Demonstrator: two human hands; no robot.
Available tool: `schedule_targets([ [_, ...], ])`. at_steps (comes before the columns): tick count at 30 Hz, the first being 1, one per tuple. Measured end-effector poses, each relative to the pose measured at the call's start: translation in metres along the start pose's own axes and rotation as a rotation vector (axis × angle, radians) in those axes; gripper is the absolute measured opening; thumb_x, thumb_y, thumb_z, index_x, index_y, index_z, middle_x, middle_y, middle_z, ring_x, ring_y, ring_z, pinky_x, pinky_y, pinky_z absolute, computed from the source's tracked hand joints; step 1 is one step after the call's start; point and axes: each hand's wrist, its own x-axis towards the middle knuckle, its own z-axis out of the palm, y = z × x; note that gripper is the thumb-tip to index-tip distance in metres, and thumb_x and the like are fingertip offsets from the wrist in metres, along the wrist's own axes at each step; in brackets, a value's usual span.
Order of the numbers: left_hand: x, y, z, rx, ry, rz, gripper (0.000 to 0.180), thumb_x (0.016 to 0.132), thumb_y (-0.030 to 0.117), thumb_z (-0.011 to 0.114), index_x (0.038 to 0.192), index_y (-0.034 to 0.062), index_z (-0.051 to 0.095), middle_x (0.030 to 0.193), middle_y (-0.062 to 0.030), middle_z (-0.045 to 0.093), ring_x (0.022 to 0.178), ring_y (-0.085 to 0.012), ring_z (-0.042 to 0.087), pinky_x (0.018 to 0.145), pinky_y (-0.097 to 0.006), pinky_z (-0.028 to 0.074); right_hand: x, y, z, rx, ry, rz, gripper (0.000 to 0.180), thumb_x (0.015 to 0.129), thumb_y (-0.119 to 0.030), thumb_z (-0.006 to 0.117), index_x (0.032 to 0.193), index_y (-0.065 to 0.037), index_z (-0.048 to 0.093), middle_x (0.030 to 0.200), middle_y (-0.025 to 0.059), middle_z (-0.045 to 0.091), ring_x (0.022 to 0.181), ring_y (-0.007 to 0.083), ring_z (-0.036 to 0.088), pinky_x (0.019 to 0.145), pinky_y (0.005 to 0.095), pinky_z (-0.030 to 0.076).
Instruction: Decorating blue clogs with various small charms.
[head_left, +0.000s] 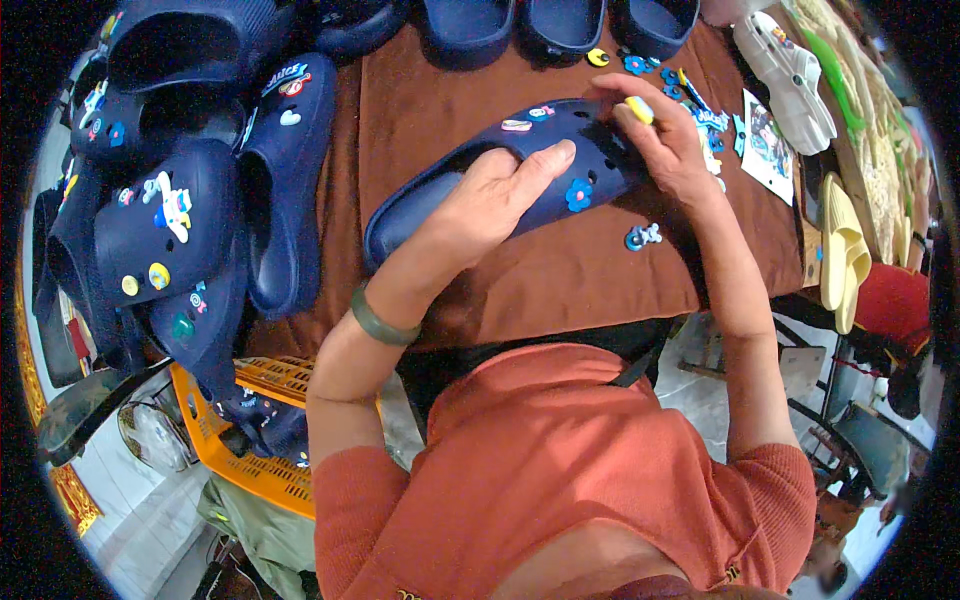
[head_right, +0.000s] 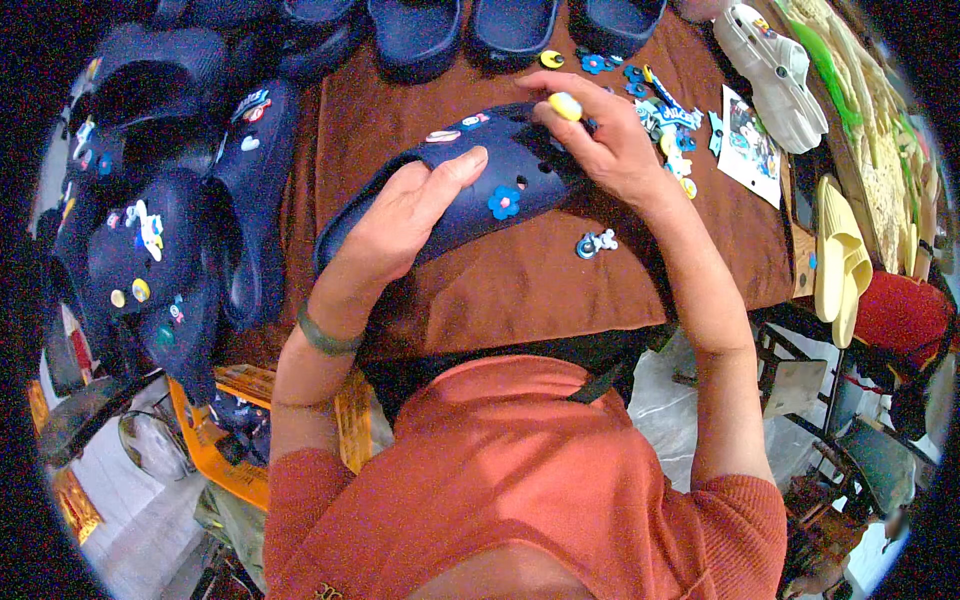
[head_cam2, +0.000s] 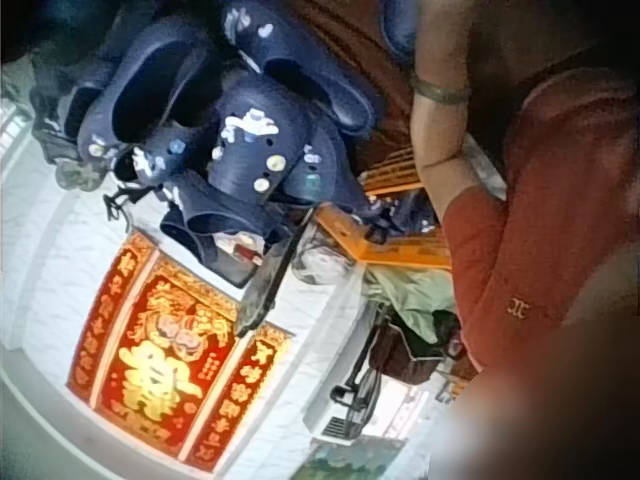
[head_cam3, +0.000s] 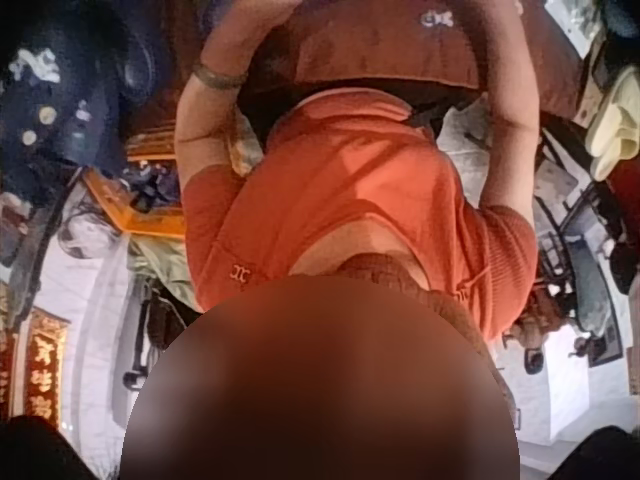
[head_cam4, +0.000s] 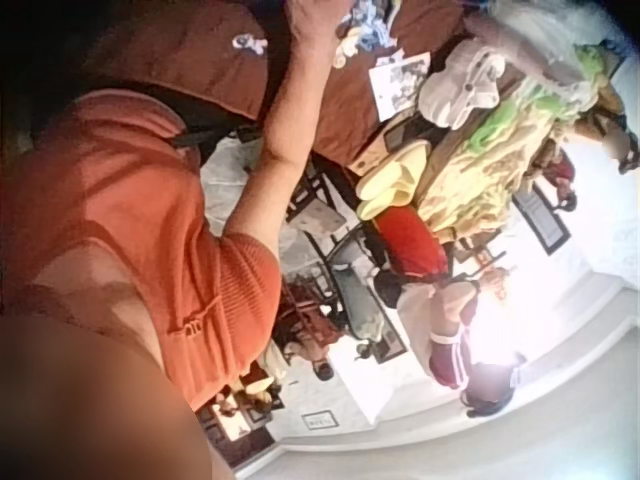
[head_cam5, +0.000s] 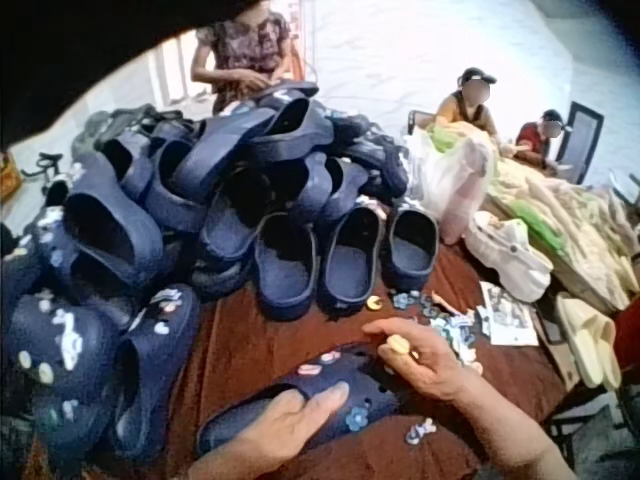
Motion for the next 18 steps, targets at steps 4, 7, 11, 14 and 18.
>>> schedule_targets([
  [4,-0.001,0.001,0.003,-0.047,0.024,0.037,0.04,0.1,0.032,0.049,0.115,-0.0033,0.06,0.104,-0.0064,0.065,0.092,-0.0097,0.061,0.085,-0.026,0.048,0.003,-0.025,0.005,0.45,0.158,0.271,0.029,0.093,-0.011,0.06,0.12,-0.004,0.058,0.102,0.0012,0.064,0.075,0.0054,0.054,0.068,0.0205,0.045],
  [7,-0.003,0.005,0.005,-0.016,0.059,-0.026,0.038,0.1,0.027,0.048,0.121,-0.0032,0.058,0.109,-0.0117,0.064,0.095,-0.0144,0.062,0.087,-0.029,0.048,0.001,-0.018,-0.005,0.46,0.064,0.294,0.029,0.091,-0.01,0.062,0.119,-0.005,0.057,0.094,-0.0016,0.058,0.076,0.0044,0.05,0.068,0.0196,0.042],
  [11,-0.009,-0.003,-0.009,0.374,-0.006,0.149,0.035,0.102,0.02,0.043,0.128,0.0,0.055,0.118,-0.0195,0.06,0.102,-0.0228,0.062,0.094,-0.032,0.045,0.003,-0.049,0.003,-0.042,-0.227,-0.031,0.039,0.078,-0.031,0.076,0.093,-0.005,0.051,0.085,0.0037,0.05,0.078,0.0171,0.05,0.071,0.0307,0.043],
  [14,-0.003,-0.003,-0.003,0.386,-0.018,0.156,0.037,0.102,0.022,0.04,0.129,0.0,0.054,0.119,-0.0199,0.06,0.105,-0.0237,0.061,0.096,-0.033,0.044,0.003,-0.046,0.018,-0.637,-0.181,-0.498,0.062,0.064,-0.053,0.078,0.09,-0.006,0.049,0.087,0.0108,0.051,0.08,0.0328,0.052,0.074,0.0401,0.043],
  [18,-0.002,0.002,0.001,0.021,0.009,-0.04,0.046,0.103,0.033,0.039,0.124,-0.0055,0.054,0.115,-0.0155,0.062,0.106,-0.0191,0.06,0.095,-0.031,0.045,0.005,-0.037,0.021,-0.698,-0.204,-0.565,0.058,0.069,-0.056,0.071,0.09,-0.007,0.049,0.089,0.0105,0.051,0.084,0.0296,0.056,0.073,0.0408,0.047],
])
